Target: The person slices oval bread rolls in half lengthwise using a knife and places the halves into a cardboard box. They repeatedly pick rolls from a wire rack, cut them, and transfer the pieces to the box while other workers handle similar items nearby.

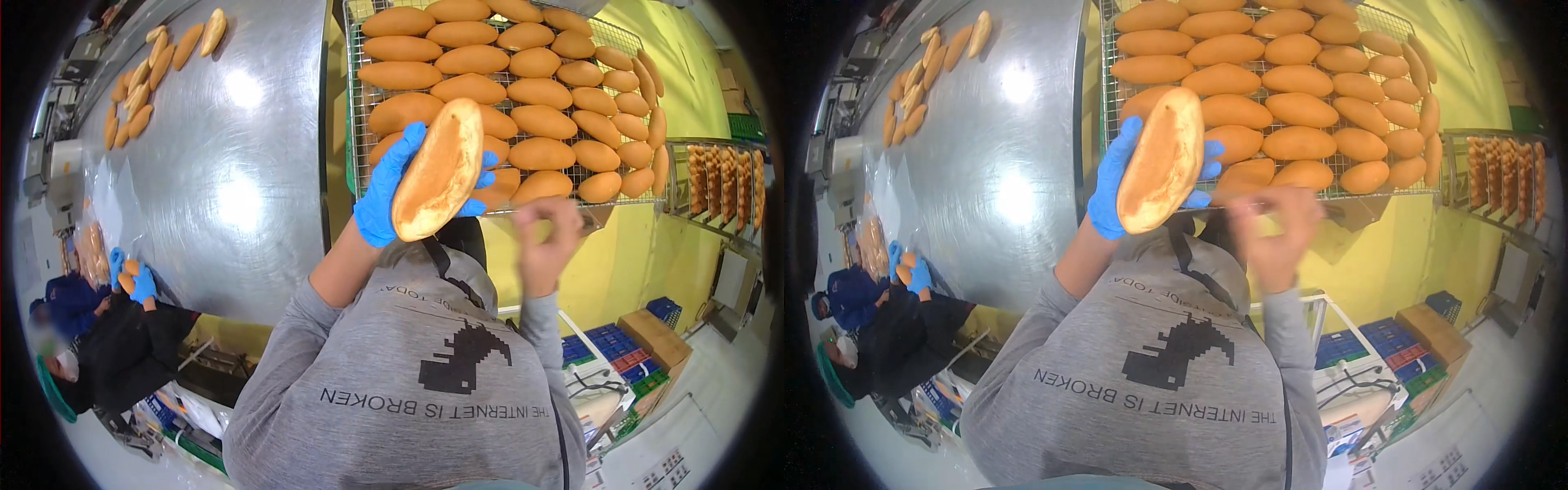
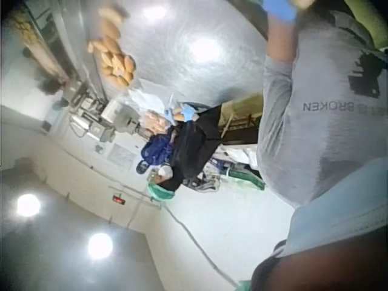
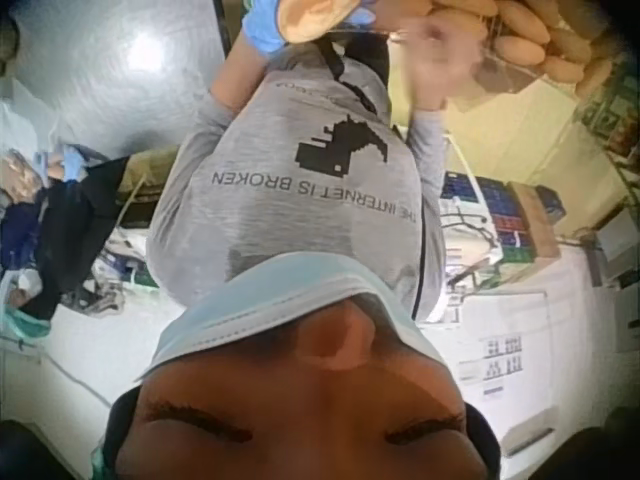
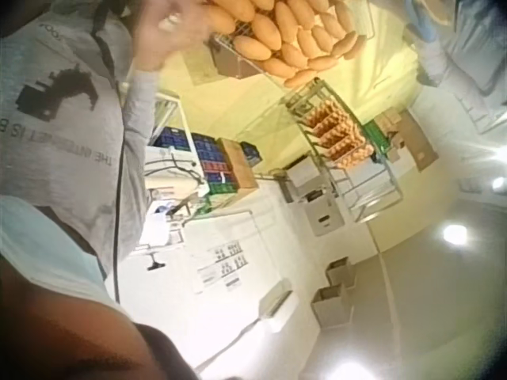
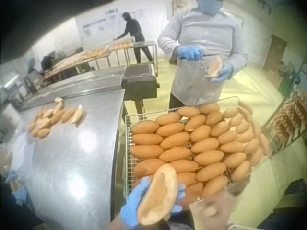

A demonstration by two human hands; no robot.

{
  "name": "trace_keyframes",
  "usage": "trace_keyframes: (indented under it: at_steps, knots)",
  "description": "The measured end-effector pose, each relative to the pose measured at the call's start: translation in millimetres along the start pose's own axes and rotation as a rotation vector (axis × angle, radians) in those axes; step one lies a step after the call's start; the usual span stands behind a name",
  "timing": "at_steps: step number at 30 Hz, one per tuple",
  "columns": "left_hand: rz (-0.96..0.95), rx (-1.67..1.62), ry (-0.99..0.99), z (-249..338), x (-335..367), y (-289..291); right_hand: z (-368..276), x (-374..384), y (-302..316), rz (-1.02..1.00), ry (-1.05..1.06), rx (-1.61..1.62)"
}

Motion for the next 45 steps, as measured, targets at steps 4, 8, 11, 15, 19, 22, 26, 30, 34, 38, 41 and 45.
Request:
trace_keyframes:
  at_steps: [4,8,11,15,19,22,26,30,34,38,41,45]
  knots:
    - [0.005,0.085,-0.011,4,-7,-10,-66,-11,-2,-0.047,0.395,-0.143]
    - [0.021,0.223,-0.053,17,-20,-1,-28,12,-14,0.090,0.456,-0.467]
    - [0.005,0.211,-0.007,18,-30,0,-27,20,-9,0.152,0.251,-0.441]
    - [0.052,0.196,-0.043,18,-30,-9,-61,-5,-24,0.106,0.314,-0.450]
    - [-0.014,0.269,0.050,22,-38,-10,-34,28,-25,0.246,0.130,-0.479]
    - [0.021,0.272,-0.020,14,-36,-17,-58,14,-15,0.312,0.309,-0.438]
    - [-0.051,0.297,0.121,17,-39,-17,-40,20,-17,0.311,0.245,-0.541]
    - [0.018,0.296,0.035,12,-34,-12,-45,9,-23,0.337,0.213,-0.480]
    - [-0.009,0.289,0.123,16,-42,-9,1,32,-32,0.414,-0.012,-0.610]
    - [0.105,0.302,-0.277,104,-63,35,48,15,-11,0.450,-0.162,-0.716]
    - [0.850,1.392,-0.827,190,-109,63,59,-14,-7,0.436,-0.182,-0.668]
    - [1.127,2.079,-1.049,211,-120,76,59,-31,-13,0.417,-0.272,-0.598]
Point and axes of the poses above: each hand's wrist, its own x-axis towards the middle knuckle, its own y-axis out of the back of the hand, z = x × y, the point moved 2 cm from there along x, towards the middle knuckle, and after that the axes turned 14 degrees about -x, right-handed, at the moved point
